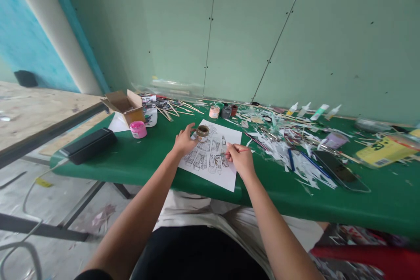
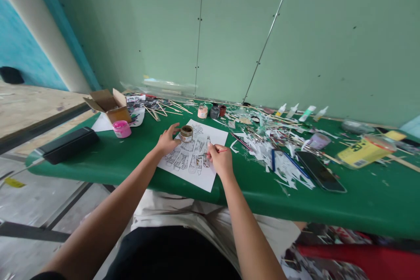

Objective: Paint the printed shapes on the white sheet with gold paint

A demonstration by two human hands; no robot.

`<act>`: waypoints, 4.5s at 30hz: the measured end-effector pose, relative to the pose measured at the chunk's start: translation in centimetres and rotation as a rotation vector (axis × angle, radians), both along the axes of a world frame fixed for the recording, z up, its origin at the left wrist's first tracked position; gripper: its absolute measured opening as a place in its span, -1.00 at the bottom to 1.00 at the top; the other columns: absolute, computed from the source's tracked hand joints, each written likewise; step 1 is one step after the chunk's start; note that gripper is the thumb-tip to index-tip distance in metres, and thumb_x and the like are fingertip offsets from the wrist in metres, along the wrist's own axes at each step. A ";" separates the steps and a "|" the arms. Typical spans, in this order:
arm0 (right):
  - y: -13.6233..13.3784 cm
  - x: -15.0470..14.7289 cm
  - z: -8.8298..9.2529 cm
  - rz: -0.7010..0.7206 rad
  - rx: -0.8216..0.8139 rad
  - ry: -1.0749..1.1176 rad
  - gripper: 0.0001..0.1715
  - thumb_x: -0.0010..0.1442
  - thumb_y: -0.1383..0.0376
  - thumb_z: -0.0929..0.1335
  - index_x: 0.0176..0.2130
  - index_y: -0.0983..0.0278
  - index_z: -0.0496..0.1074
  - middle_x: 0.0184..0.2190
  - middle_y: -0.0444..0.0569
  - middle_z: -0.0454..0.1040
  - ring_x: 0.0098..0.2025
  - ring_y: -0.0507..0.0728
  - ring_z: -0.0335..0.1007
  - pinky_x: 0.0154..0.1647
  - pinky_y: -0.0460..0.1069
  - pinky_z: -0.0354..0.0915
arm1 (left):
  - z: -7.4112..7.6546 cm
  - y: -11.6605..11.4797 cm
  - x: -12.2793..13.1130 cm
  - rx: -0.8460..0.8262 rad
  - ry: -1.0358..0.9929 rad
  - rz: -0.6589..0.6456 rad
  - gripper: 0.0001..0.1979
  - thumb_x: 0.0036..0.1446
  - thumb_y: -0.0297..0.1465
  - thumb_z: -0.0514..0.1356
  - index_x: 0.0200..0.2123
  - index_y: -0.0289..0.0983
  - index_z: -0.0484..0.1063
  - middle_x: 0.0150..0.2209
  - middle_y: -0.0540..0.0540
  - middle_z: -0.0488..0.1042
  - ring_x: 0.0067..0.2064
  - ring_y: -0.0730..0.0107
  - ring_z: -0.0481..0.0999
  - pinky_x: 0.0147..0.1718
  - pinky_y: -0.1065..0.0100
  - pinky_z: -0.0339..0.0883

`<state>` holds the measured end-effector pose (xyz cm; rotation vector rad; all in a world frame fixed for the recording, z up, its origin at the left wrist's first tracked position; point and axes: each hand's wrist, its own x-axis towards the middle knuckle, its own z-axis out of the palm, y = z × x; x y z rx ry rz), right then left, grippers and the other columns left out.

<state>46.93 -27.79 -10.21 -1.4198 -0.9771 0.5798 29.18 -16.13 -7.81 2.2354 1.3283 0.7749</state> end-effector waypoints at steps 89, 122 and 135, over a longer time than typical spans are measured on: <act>4.2 2.7 0.7 -0.081 -0.003 0.060 -0.44 0.03 -0.04 0.36 -0.75 0.21 0.21 -0.90 -0.21 0.14 -0.85 0.00 0.06 -0.79 -0.06 0.15 | 0.4 -0.3 1.1 0.095 0.011 -0.108 -0.52 -0.05 -0.34 0.30 -0.04 -0.23 0.25 -0.08 -0.14 0.49 -0.07 0.07 0.48 -0.22 0.24 0.32; 4.2 1.9 0.5 0.002 0.007 -0.194 -0.50 0.04 0.08 0.32 -0.77 0.21 0.17 -0.90 -0.21 0.13 -0.83 -0.01 0.06 -0.78 -0.08 0.03 | 0.1 0.0 1.3 0.106 0.029 -0.100 -0.52 -0.03 -0.31 0.31 -0.04 -0.21 0.25 -0.09 -0.12 0.50 -0.08 0.08 0.48 -0.22 0.25 0.32; 4.1 1.8 0.6 0.028 -0.038 -0.188 -0.50 0.07 0.09 0.30 -0.77 0.21 0.17 -0.87 -0.20 0.14 -0.80 0.01 0.11 -0.73 -0.07 0.08 | 0.1 -0.1 1.3 0.115 0.029 -0.099 -0.52 -0.03 -0.31 0.31 -0.04 -0.23 0.25 -0.11 -0.12 0.50 -0.10 0.09 0.49 -0.24 0.26 0.31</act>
